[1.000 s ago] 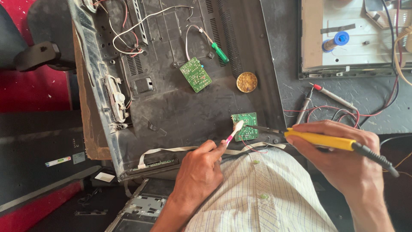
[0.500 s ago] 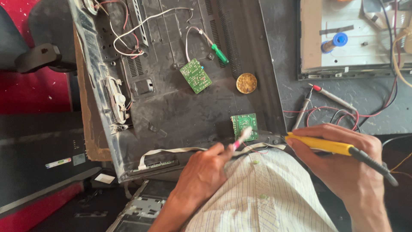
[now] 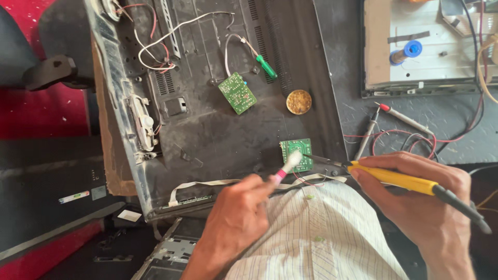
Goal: The person uses a soldering iron to apply solder to a small green circuit board while holding it steady with a toothbrush. They repeatedly heat and clean the board surface, then briefly flip it to inspect the other side before continuing.
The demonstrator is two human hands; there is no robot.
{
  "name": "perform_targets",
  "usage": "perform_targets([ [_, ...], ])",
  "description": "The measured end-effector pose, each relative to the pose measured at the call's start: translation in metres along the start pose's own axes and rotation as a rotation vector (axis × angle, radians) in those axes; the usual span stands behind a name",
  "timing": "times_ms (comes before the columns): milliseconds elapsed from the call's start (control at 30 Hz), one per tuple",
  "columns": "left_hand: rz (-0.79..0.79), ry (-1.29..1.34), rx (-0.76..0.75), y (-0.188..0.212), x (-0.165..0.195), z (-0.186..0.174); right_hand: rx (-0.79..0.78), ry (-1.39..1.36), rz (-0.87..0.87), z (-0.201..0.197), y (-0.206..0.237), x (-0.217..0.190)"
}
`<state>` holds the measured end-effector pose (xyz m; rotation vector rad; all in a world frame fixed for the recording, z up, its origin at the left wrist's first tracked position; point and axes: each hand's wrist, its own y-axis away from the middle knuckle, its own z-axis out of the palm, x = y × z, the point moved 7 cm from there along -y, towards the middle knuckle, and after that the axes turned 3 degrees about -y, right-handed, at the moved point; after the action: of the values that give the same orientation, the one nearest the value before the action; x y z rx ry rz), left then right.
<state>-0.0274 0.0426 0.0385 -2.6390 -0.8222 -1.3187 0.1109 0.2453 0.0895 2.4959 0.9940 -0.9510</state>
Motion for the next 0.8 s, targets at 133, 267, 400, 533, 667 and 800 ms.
perform_targets([
  [133, -0.104, -0.041, 0.06, 0.002, -0.011, 0.003, -0.018, -0.025, -0.01, 0.005, 0.0, 0.0],
  [267, -0.112, -0.042, 0.078, 0.003, -0.013, 0.007, -0.02, -0.056, -0.057, 0.008, -0.002, -0.003],
  [400, -0.141, -0.04, 0.07, 0.003, -0.015, 0.009, -0.025, -0.032, -0.078, 0.01, -0.003, -0.005],
  [533, -0.147, -0.036, 0.07, 0.003, -0.016, 0.009, -0.036, -0.048, -0.048, 0.009, -0.002, -0.005],
  [667, -0.155, -0.043, 0.071, 0.004, -0.017, 0.01, -0.033, -0.04, -0.034, 0.01, -0.002, -0.003],
  [800, -0.147, -0.043, 0.076, 0.004, -0.016, 0.01, -0.029, -0.039, -0.048, 0.011, -0.002, -0.003],
])
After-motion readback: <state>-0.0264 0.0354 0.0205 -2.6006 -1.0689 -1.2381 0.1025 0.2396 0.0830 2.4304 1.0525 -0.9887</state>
